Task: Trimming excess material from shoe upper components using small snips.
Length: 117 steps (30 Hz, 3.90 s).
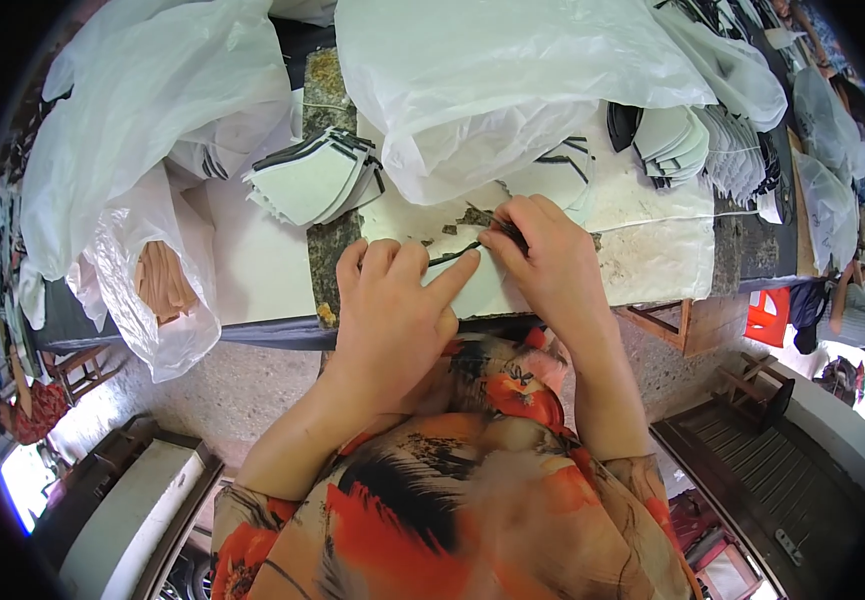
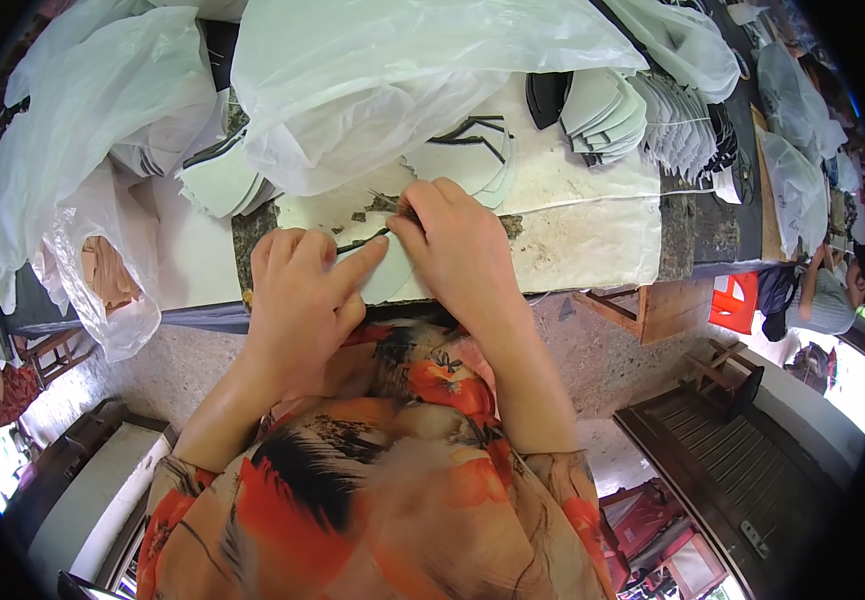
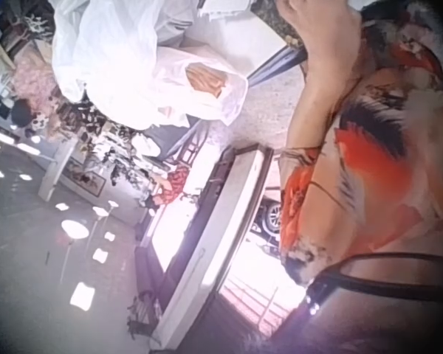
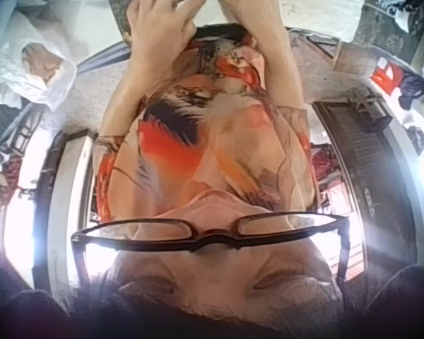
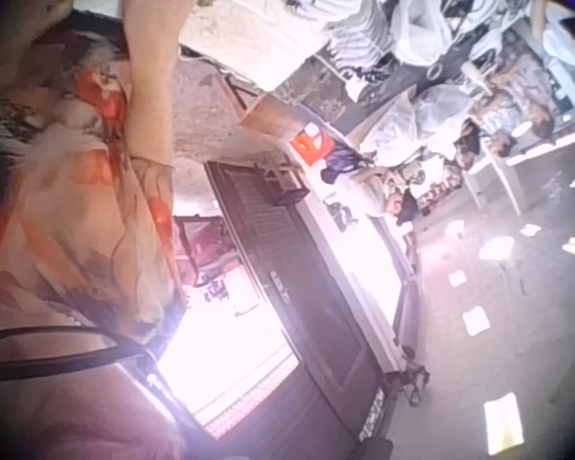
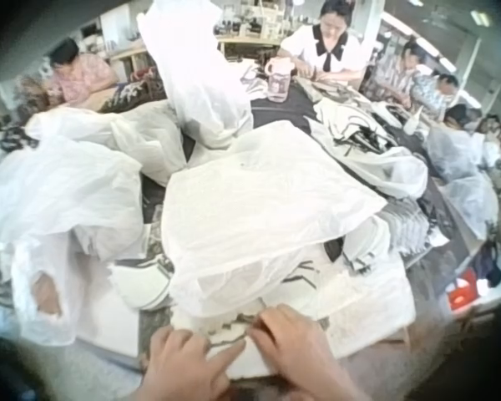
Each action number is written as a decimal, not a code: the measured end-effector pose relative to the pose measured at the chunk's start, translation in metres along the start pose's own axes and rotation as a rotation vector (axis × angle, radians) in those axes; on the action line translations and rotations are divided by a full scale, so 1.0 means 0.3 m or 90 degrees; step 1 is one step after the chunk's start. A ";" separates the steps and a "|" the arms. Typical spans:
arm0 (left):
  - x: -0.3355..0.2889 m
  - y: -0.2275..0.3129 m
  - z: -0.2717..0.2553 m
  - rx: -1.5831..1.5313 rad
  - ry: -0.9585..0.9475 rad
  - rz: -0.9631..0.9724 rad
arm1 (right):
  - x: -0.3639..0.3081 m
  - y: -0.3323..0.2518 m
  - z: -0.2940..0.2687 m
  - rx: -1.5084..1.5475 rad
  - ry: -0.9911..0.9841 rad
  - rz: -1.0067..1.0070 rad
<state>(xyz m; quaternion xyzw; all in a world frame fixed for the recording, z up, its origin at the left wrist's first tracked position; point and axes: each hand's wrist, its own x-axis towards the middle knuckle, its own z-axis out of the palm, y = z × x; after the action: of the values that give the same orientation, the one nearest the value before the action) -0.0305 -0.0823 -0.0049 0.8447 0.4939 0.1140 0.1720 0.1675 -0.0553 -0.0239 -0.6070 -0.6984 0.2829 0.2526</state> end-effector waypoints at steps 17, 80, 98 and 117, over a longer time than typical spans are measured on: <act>-0.077 -0.066 0.050 -0.058 0.131 -0.004 | 0.002 0.003 0.005 -0.017 -0.007 0.002; 0.036 -0.091 -0.072 -0.813 -0.286 -0.304 | -0.089 -0.040 -0.167 -0.123 -0.187 -0.097; 0.048 -0.022 -0.028 -0.827 -0.192 -0.321 | -0.076 -0.030 -0.183 0.019 -0.177 -0.077; 0.030 -0.064 -0.081 -0.694 -0.145 -0.278 | -0.074 0.012 -0.155 0.146 -0.074 -0.031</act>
<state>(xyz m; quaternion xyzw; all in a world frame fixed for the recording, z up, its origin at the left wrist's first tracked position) -0.0503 -0.0612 0.0096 0.5205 0.5046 0.2217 0.6521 0.2053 -0.0728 0.0064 -0.5398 -0.6893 0.3895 0.2859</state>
